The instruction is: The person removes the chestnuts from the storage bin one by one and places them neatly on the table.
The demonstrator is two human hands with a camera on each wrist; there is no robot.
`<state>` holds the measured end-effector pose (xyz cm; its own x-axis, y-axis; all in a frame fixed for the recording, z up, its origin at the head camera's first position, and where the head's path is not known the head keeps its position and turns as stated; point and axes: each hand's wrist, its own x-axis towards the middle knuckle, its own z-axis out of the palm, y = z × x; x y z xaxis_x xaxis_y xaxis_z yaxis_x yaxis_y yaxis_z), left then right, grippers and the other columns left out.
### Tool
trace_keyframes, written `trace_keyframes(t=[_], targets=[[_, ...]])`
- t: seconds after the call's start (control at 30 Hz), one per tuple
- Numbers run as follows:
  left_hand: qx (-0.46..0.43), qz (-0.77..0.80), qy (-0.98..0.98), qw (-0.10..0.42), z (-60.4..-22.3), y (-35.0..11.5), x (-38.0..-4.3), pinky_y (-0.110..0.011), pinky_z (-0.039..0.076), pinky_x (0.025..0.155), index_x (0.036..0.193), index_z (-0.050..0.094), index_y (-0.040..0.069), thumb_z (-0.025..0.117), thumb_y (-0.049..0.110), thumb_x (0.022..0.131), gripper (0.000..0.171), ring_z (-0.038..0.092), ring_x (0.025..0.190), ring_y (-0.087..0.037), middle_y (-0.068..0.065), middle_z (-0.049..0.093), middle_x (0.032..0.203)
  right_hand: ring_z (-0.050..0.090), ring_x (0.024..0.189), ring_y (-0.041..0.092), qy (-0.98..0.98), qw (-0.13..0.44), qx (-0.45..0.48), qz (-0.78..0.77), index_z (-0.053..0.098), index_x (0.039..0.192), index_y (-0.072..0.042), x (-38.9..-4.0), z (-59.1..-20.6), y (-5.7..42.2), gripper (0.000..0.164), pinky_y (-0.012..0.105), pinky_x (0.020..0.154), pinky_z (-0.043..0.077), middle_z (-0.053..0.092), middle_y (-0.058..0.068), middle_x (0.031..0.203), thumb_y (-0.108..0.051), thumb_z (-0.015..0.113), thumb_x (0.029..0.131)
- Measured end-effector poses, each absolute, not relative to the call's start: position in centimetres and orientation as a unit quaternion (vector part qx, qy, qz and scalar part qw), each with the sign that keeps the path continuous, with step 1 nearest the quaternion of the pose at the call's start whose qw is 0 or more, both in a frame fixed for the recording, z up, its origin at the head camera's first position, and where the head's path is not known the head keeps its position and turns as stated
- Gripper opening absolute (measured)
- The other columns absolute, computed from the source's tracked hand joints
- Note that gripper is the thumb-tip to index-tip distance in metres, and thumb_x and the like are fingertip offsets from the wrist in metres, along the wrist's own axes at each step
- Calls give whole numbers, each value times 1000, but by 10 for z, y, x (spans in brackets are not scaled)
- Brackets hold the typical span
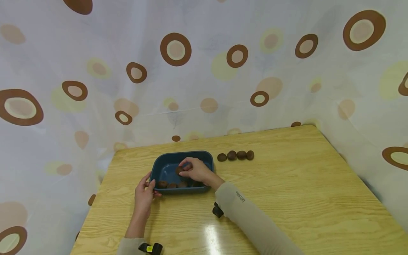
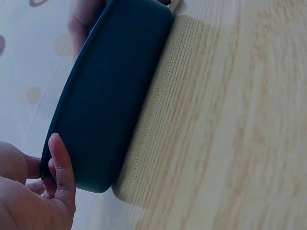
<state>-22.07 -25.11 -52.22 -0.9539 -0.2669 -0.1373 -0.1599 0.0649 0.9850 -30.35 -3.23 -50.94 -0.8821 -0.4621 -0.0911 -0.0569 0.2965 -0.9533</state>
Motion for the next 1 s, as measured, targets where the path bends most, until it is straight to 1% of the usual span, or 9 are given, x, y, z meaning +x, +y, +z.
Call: trace_keyframes(t=[0.1, 0.2, 0.4, 0.6, 0.77, 0.83, 0.9, 1.0], targets=[[150, -673, -724, 33, -516, -250, -219, -36, 59, 65, 148, 36, 13, 45, 11, 102, 47, 51, 62, -14, -6, 35, 92, 61, 83, 17, 782, 176, -170, -574, 63, 110, -20, -303, -509, -32, 23, 31, 67, 51, 64, 4, 97, -18, 71, 88], [150, -674, -722, 33, -514, -249, -217, -35, 59, 63, 148, 36, 12, 45, 10, 102, 47, 51, 62, -15, -7, 35, 92, 62, 83, 17, 778, 175, -173, -577, 64, 110, -20, -303, -508, -30, 23, 31, 68, 52, 64, 4, 97, -18, 71, 88], [149, -671, -726, 41, -527, -251, -219, -28, 57, 60, 148, 37, 16, 46, 14, 102, 46, 50, 62, -13, -4, 35, 92, 63, 86, 17, 773, 166, -179, -585, 64, 112, -18, -308, -504, -19, 25, 34, 77, 55, 62, 6, 101, -19, 71, 88], [152, -669, -726, 54, -532, -251, -222, -31, 58, 60, 146, 40, 17, 47, 16, 102, 45, 50, 60, -13, -4, 34, 91, 63, 94, 21, 759, 160, -187, -603, 62, 116, -16, -314, -494, 5, 28, 42, 85, 54, 61, 10, 106, -19, 70, 89], [149, -671, -724, 59, -528, -250, -224, -32, 58, 60, 146, 40, 17, 47, 15, 102, 45, 50, 60, -13, -4, 35, 91, 61, 99, 20, 761, 147, -172, -608, 61, 119, -19, -324, -486, 32, 31, 38, 85, 54, 60, 8, 111, -21, 69, 89], [149, -670, -725, 57, -527, -250, -224, -32, 58, 61, 146, 39, 16, 47, 14, 102, 45, 50, 60, -13, -4, 34, 91, 61, 101, 21, 759, 145, -164, -613, 61, 120, -20, -327, -485, 44, 32, 39, 86, 54, 60, 9, 112, -21, 69, 89], [152, -668, -726, 52, -527, -250, -224, -32, 58, 62, 146, 39, 17, 47, 14, 102, 45, 51, 60, -13, -4, 34, 91, 63, 101, 24, 755, 144, -156, -620, 60, 121, -21, -330, -486, 56, 33, 43, 87, 53, 60, 10, 113, -21, 69, 89], [152, -666, -729, 50, -527, -251, -223, -34, 59, 64, 146, 39, 17, 46, 14, 102, 45, 51, 61, -13, -4, 34, 91, 62, 104, 28, 753, 142, -144, -627, 59, 123, -17, -331, -480, 75, 35, 52, 93, 49, 59, 13, 116, -20, 68, 90]])
